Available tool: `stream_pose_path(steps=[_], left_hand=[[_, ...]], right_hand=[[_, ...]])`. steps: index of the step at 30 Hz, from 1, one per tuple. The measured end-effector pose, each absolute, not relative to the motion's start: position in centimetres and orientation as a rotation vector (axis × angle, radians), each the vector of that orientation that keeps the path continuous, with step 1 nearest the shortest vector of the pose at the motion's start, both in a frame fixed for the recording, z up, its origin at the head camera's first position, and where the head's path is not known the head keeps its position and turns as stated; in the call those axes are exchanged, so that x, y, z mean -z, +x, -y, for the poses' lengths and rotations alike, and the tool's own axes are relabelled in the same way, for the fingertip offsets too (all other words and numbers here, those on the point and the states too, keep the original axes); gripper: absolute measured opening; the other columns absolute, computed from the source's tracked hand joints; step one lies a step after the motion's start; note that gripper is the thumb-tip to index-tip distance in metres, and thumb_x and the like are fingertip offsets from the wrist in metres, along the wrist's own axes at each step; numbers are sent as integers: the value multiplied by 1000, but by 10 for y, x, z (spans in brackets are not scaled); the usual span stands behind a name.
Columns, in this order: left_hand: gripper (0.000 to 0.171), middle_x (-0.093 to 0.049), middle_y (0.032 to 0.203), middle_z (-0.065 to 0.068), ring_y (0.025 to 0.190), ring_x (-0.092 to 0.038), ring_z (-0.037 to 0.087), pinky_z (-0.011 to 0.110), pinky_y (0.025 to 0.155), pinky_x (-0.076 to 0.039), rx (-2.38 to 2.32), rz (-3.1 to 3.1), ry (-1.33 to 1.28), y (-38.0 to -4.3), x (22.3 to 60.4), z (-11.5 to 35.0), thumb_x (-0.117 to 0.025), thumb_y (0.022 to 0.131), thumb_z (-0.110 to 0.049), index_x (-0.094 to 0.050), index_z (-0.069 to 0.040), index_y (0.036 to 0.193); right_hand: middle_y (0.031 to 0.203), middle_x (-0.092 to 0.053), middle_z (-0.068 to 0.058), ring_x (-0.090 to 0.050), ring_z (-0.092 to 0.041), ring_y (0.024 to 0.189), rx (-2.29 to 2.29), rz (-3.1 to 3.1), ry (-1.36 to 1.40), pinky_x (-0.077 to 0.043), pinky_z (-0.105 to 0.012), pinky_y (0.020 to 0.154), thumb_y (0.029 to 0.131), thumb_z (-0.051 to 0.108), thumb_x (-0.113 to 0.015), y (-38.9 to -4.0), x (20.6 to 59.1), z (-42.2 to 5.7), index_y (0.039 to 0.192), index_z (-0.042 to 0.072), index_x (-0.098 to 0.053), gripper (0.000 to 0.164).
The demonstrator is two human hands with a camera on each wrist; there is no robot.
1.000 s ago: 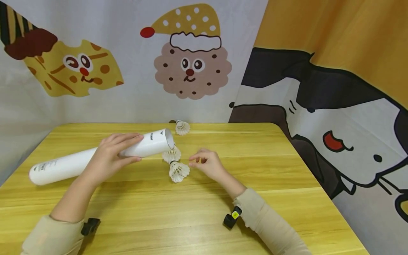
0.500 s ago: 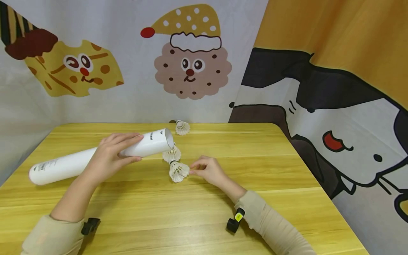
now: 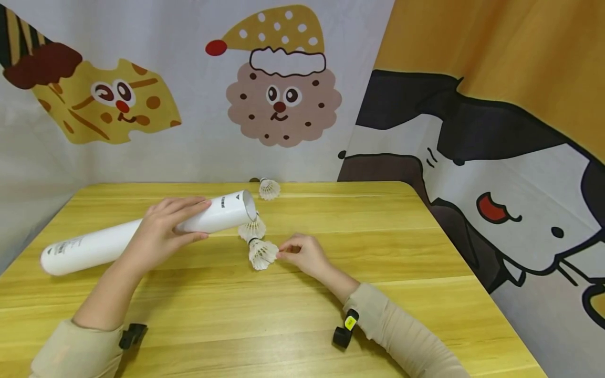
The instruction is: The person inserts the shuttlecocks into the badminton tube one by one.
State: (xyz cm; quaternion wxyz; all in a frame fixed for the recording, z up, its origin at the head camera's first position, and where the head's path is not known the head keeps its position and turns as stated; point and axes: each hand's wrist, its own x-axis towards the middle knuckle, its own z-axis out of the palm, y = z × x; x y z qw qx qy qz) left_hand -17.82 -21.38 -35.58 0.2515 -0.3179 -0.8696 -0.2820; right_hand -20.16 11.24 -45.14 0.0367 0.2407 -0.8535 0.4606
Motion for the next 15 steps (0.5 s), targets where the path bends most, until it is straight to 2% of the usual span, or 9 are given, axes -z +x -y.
stream_pose_path(steps=[15], left_hand=[[72,-59,129,5,111,-51,29,49,86,-29,767,2361,-873,-178,356,214,-89,63,-10,-63,-16,130]], right_hand=[[75,-61,4,-52,-11,65,-1477,2583,675,-45,-25,58,83,7,-75,-200,451,-113,86,6,-75,3]])
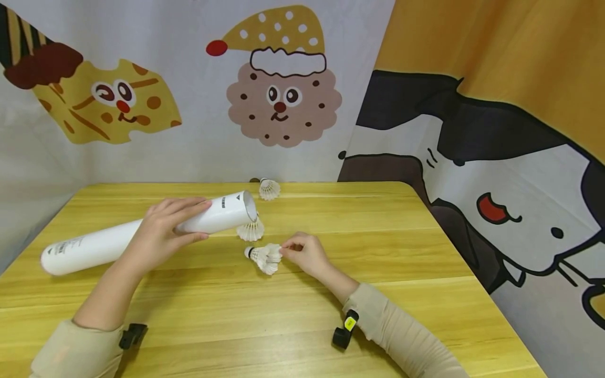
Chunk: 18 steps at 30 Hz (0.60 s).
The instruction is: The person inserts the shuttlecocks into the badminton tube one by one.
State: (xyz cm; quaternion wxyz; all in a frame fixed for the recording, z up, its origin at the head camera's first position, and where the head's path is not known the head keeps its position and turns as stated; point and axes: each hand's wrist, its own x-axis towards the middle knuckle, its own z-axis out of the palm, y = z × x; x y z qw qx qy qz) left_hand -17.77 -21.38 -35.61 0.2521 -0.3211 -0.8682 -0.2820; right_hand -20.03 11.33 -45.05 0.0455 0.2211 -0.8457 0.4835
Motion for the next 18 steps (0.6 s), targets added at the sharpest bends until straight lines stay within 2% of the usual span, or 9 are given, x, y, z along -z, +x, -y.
stream_pose_path(steps=[18], left_hand=[[73,-58,130,7,111,-51,29,51,87,-29,778,2363,-883,-178,357,214,-89,63,-9,-62,-17,130]], right_hand=[[76,-56,1,-45,-11,59,-1334,2502,686,-39,-23,51,89,8,-70,-202,428,-122,85,3,-69,6]])
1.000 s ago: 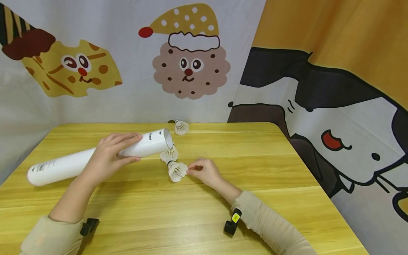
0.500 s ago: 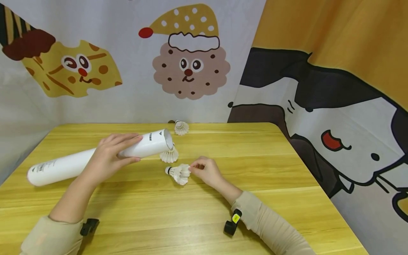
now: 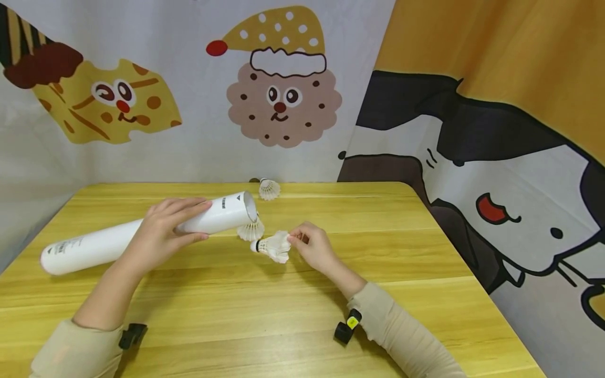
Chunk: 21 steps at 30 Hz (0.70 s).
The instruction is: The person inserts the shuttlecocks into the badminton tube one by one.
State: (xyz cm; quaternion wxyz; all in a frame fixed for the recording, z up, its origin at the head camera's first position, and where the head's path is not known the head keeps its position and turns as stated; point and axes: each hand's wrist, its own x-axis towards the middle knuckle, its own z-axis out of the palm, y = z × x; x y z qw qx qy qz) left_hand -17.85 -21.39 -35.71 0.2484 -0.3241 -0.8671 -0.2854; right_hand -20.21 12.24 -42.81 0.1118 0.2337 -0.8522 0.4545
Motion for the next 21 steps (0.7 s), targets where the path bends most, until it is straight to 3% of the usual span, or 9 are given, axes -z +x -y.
stream_pose_path(steps=[21], left_hand=[[73,-59,129,6,111,-52,30,54,90,-29,762,2352,-895,-179,358,214,-89,63,-10,-62,-18,130]], right_hand=[[77,-53,-7,-43,-18,65,-1493,2400,527,-35,-22,55,91,4,-65,-208,381,-134,87,-3,-66,8]])
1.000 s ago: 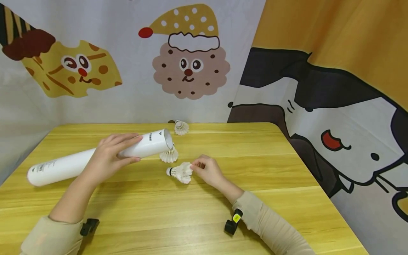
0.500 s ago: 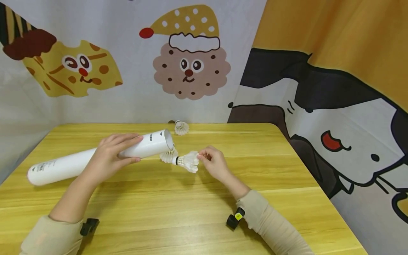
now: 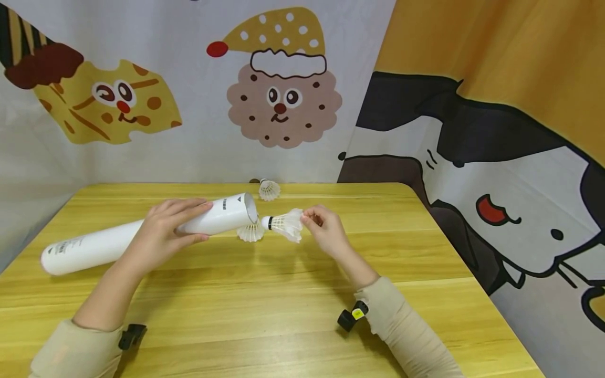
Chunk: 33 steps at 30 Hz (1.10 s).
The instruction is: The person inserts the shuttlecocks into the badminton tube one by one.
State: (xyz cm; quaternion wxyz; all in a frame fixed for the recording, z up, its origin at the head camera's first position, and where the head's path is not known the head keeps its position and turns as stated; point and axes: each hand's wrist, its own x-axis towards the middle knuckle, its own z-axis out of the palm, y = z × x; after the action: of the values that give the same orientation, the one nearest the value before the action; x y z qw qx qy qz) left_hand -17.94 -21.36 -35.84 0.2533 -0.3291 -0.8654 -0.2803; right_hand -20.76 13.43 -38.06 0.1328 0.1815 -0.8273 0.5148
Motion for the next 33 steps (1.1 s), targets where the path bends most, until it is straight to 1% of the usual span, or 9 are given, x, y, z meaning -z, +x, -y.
stream_pose_path(steps=[6,13,19,29,33], left_hand=[[72,-59,129,7,112,-51,30,55,91,-29,762,2352,-899,-179,359,213,-88,64,-11,-62,-18,131],[72,-59,129,7,113,-51,30,58,92,-28,755,2353,-909,-179,359,212,-88,65,-11,-61,-19,131],[72,-59,128,9,112,-51,31,57,92,-29,755,2342,-915,-179,358,212,-88,64,-10,-62,-18,131],[73,-59,128,9,112,-51,31,58,91,-29,756,2346,-919,-179,358,212,-88,64,-10,-61,-18,131],[73,-59,129,9,113,-51,31,58,92,-28,759,2349,-922,-179,358,212,-88,65,-11,-61,-18,132]], right_hand=[[76,-52,-4,-44,-16,64,-1506,2349,564,-36,-23,56,92,8,-65,-218,376,-129,87,1,-67,8],[82,-57,-5,-47,-15,68,-1516,2351,572,-40,-23,59,92,8,-66,-227,366,-116,88,0,-67,9],[87,-61,-8,-50,-15,69,-1524,2378,591,-42,-24,60,92,9,-66,-237,364,-106,87,0,-68,10],[81,-56,-5,-48,-16,67,-1549,2442,642,-40,-23,57,91,7,-66,-238,365,-85,87,0,-67,8],[79,-56,-5,-46,-15,66,-1560,2453,643,-39,-22,56,91,7,-66,-237,366,-78,86,0,-67,9]])
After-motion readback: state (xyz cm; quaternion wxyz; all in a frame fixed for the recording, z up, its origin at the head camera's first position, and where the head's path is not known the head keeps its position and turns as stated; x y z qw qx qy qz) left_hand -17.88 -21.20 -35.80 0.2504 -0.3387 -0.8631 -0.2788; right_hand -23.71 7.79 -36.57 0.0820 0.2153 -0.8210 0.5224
